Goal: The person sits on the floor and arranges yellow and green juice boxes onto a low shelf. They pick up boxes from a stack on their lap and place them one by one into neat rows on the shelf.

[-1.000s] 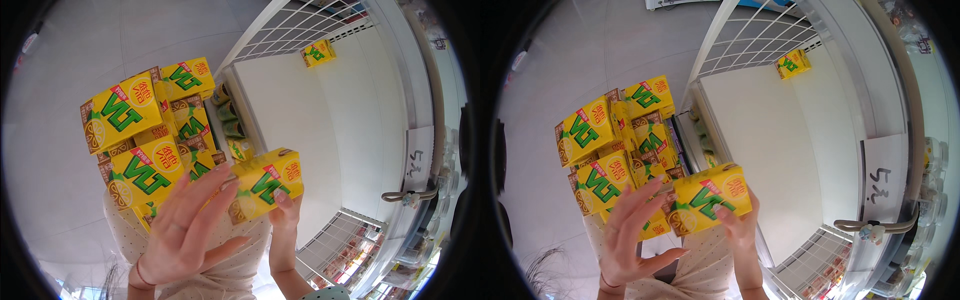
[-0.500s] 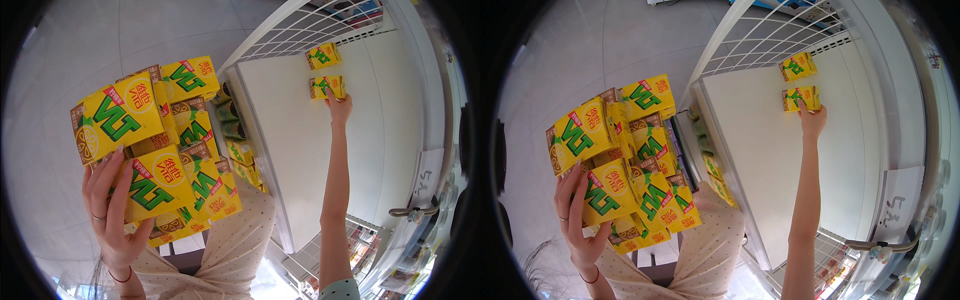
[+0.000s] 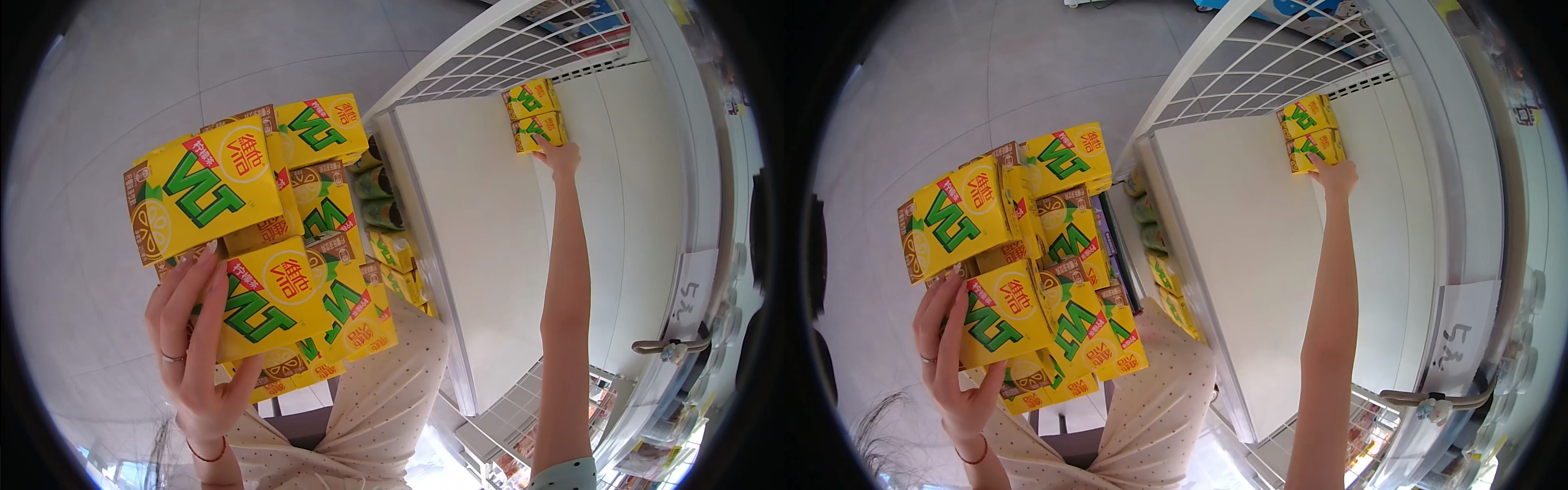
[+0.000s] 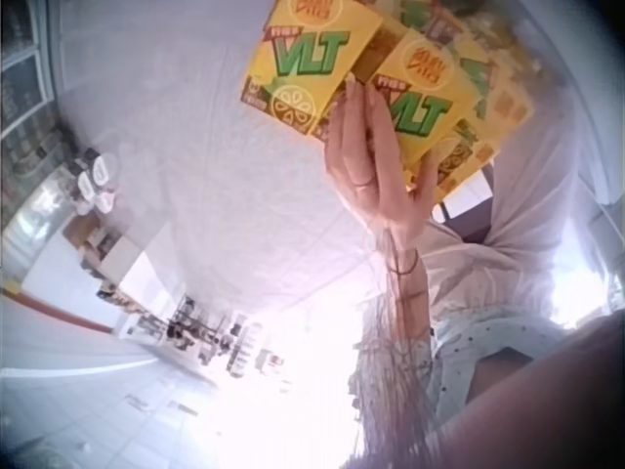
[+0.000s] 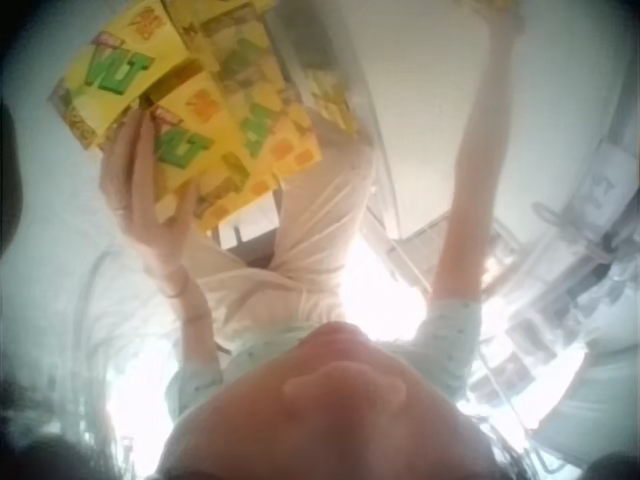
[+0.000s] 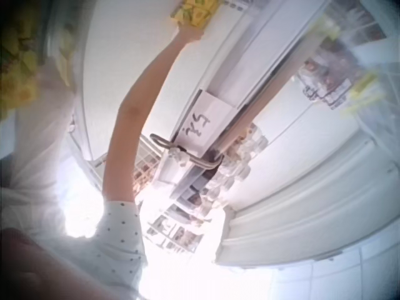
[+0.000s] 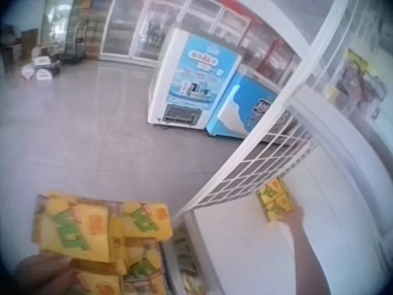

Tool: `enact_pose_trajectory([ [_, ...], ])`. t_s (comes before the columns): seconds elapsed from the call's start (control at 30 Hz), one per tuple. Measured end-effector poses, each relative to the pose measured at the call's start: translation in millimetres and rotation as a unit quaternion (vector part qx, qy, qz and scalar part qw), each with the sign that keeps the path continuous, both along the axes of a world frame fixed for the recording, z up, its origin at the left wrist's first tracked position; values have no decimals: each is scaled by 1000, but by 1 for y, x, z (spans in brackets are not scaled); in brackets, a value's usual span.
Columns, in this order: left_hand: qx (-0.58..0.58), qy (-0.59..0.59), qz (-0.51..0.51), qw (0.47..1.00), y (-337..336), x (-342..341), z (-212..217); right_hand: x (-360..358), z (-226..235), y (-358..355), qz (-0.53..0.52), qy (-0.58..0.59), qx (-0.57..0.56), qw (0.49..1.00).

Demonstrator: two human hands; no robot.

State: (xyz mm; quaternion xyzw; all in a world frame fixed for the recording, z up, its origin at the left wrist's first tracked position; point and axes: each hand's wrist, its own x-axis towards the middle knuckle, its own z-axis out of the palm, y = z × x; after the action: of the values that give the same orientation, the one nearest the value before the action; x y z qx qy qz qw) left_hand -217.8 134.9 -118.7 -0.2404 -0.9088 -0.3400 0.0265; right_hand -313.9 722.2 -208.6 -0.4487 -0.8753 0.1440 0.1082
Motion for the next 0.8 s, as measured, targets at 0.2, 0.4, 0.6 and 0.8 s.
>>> enact_pose_trajectory([
  [0.2,7,30,7,999,4,-5,1,-10,14,13,16,-21,-80,996],
  [0.4,9,36,9,999,6,-5,-1,-8,1,9,-20,80,-108,991],
  [0.6,24,5,23,999,10,-2,5,19,22,-39,16,20,-64,998],
  [0.8,35,-6,37,999,14,-2,10,132,54,-210,156,106,-346,919],
])
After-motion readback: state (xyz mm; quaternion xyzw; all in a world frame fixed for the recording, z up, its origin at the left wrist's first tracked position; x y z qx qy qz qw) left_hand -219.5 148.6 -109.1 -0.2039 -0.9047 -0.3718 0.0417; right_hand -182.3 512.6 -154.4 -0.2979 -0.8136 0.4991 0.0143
